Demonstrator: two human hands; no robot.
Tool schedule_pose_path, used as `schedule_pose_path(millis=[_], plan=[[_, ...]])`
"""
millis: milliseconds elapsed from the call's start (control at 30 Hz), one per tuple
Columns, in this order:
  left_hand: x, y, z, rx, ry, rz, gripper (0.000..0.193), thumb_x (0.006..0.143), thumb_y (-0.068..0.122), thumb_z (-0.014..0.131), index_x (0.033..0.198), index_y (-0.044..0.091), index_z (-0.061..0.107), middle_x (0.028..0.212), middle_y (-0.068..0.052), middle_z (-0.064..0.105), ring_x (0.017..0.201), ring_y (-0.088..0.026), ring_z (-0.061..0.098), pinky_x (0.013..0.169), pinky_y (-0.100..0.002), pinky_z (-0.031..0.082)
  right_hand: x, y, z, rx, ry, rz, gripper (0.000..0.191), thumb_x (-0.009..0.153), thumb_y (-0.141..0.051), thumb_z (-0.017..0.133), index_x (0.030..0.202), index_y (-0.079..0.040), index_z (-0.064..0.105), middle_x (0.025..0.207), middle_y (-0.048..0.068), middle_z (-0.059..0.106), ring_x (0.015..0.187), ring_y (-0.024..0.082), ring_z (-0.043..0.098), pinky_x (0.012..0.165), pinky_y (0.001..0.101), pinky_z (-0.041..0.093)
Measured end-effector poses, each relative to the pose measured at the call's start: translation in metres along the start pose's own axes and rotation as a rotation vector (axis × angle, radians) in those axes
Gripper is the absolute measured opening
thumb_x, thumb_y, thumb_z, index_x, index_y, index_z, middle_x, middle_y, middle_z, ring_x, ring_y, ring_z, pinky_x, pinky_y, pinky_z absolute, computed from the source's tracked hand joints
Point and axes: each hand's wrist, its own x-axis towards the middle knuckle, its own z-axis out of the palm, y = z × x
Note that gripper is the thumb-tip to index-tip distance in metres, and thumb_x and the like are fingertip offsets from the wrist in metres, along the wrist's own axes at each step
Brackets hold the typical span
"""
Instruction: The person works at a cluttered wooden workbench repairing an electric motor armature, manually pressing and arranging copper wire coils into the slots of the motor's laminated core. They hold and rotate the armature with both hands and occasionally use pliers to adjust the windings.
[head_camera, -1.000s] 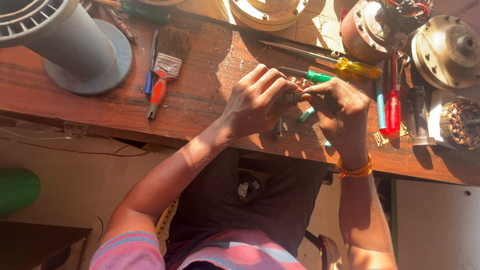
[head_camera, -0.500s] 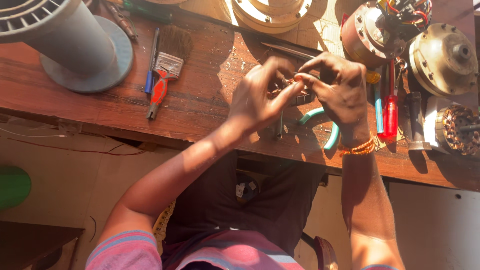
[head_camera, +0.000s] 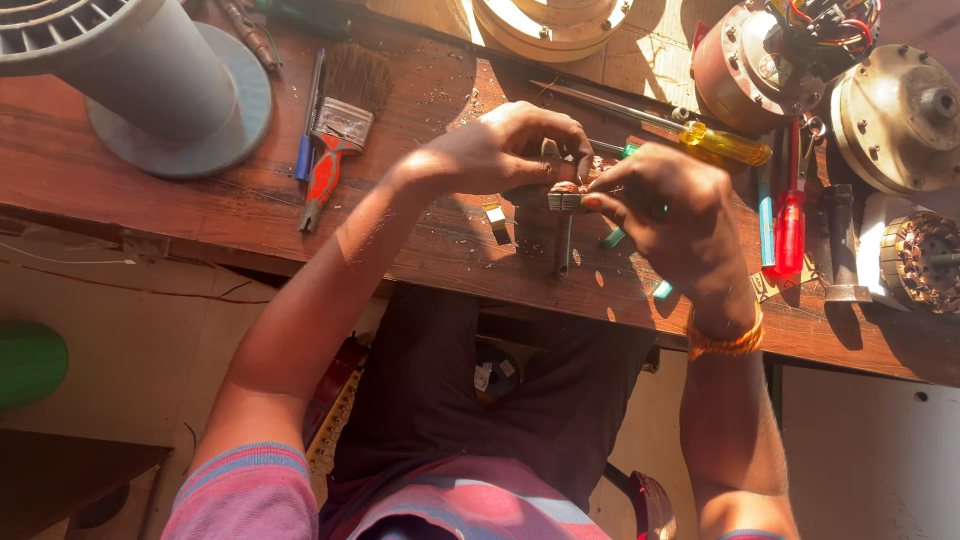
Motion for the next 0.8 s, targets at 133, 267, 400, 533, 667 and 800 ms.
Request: schedule_pose_path(millis=[133, 267, 400, 533, 667, 800], plan=[[-0.001, 0.009, 0.005, 0.111, 0.057, 0.042, 0.027, 0.105, 0.025, 0.067, 0.123, 0.005, 0.067, 0.114, -0.002, 0.068, 0.109, -0.012, 0.064, 0.098, -0.030, 0.054, -0.012, -0.009, 0.003, -0.038, 0.065, -0.064, 0.021, 0.090, -0.008, 0.085, 0.103, -0.006, 0.069, 0.097, 0.009, 0.073, 0.088, 0.024, 0.073, 0.076, 0.0346, 0.055], [-0.011, 0.021, 0.007, 0.325, 0.084, -0.027, 0.039, 0.098, 0.038, 0.072, 0.123, 0.008, 0.068, 0.114, -0.004, 0.067, 0.106, -0.016, 0.065, 0.087, -0.032, 0.055, -0.028, -0.008, 0.017, -0.011, 0.022, 0.057, 0.017, 0.090, -0.005, 0.082, 0.102, -0.006, 0.070, 0.087, 0.009, 0.071, 0.074, 0.023, 0.070, 0.066, 0.0350, 0.052], [-0.016, 0.033, 0.017, 0.518, 0.172, 0.202, 0.054, 0.094, 0.045, 0.079, 0.129, 0.006, 0.063, 0.120, -0.006, 0.065, 0.117, -0.023, 0.065, 0.099, -0.037, 0.054, -0.051, 0.006, 0.039, -0.016, 0.064, 0.111, 0.019, 0.085, 0.000, 0.076, 0.102, -0.004, 0.070, 0.079, 0.010, 0.066, 0.065, 0.021, 0.063, 0.062, 0.0325, 0.047], [-0.021, 0.041, 0.053, 0.724, 0.391, 0.231, 0.058, 0.084, 0.040, 0.086, 0.128, 0.013, 0.061, 0.121, -0.005, 0.062, 0.117, -0.027, 0.060, 0.097, -0.042, 0.053, -0.072, 0.024, 0.063, 0.201, 0.224, 0.256, 0.012, 0.095, -0.002, 0.079, 0.096, -0.003, 0.067, 0.074, 0.004, 0.061, 0.064, 0.012, 0.057, 0.060, 0.0268, 0.043], [-0.018, 0.041, 0.077, 0.824, 0.556, 0.142, 0.050, 0.078, 0.032, 0.092, 0.121, 0.026, 0.067, 0.111, 0.003, 0.062, 0.109, -0.023, 0.062, 0.093, -0.039, 0.055, -0.081, 0.039, 0.060, 0.366, 0.317, 0.310, 0.012, 0.094, 0.003, 0.076, 0.102, -0.002, 0.070, 0.088, 0.003, 0.066, 0.078, 0.008, 0.060, 0.069, 0.0248, 0.048], [-0.019, 0.037, 0.077, 0.879, 0.585, 0.237, 0.053, 0.070, 0.013, 0.084, 0.120, 0.022, 0.068, 0.110, 0.000, 0.059, 0.105, -0.024, 0.060, 0.089, -0.038, 0.056, -0.077, 0.037, 0.033, 0.160, 0.319, 0.234, 0.015, 0.094, 0.004, 0.079, 0.107, -0.001, 0.073, 0.097, 0.007, 0.073, 0.090, 0.012, 0.070, 0.077, 0.0260, 0.054]])
